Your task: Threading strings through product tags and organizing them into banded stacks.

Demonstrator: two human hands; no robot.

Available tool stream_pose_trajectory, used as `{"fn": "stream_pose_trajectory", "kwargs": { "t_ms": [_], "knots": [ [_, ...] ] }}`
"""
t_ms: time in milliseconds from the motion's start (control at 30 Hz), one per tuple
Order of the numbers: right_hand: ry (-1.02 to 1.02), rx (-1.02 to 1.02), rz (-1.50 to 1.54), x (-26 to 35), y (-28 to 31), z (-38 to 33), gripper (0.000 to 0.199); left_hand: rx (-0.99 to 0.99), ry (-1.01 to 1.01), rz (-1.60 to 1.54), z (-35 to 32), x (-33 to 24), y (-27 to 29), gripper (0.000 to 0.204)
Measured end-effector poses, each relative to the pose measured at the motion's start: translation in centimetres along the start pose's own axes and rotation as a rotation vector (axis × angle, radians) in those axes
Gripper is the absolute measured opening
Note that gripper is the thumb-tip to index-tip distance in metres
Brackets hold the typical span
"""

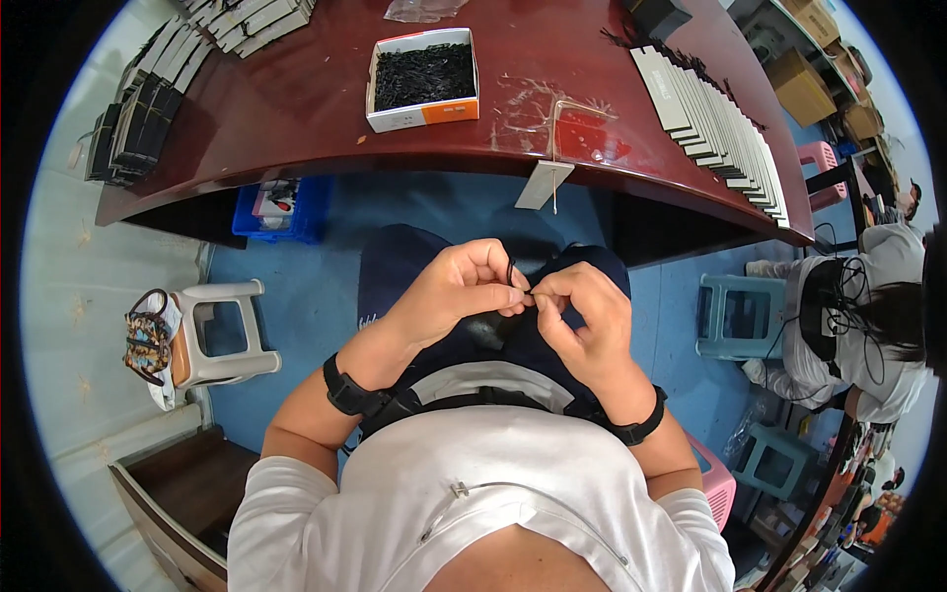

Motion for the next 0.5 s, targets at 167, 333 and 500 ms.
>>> {"fn": "stream_pose_trajectory", "kwargs": {
  "t_ms": [167, 333, 500],
  "knots": [
    [0.378, -0.073, -0.221, 0.7, 0.0, 0.0, 0.024, -0.015, -0.001, -0.119, 0.2, 0.5, -0.5, 0.009],
    [0.222, -0.074, -0.124, 0.1, 0.3, 0.2, 0.022, -0.073, -0.111, -0.178, 0.4, 0.6, -0.4, 0.015],
    [-0.282, -0.005, 0.272, -2.1, 0.0, -0.6, 0.016, -0.060, -0.149, -0.125, 0.1, 0.1, -0.8, 0.018]
  ]
}}
Point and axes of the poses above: each hand's wrist, its own z-axis towards the middle knuckle, its own y-axis out of the back of the hand, x = y × z, the point moved 3 cm from there along z, towards the middle knuckle, and after that the axes turned 11 degrees about -x, right-handed, at the moved point
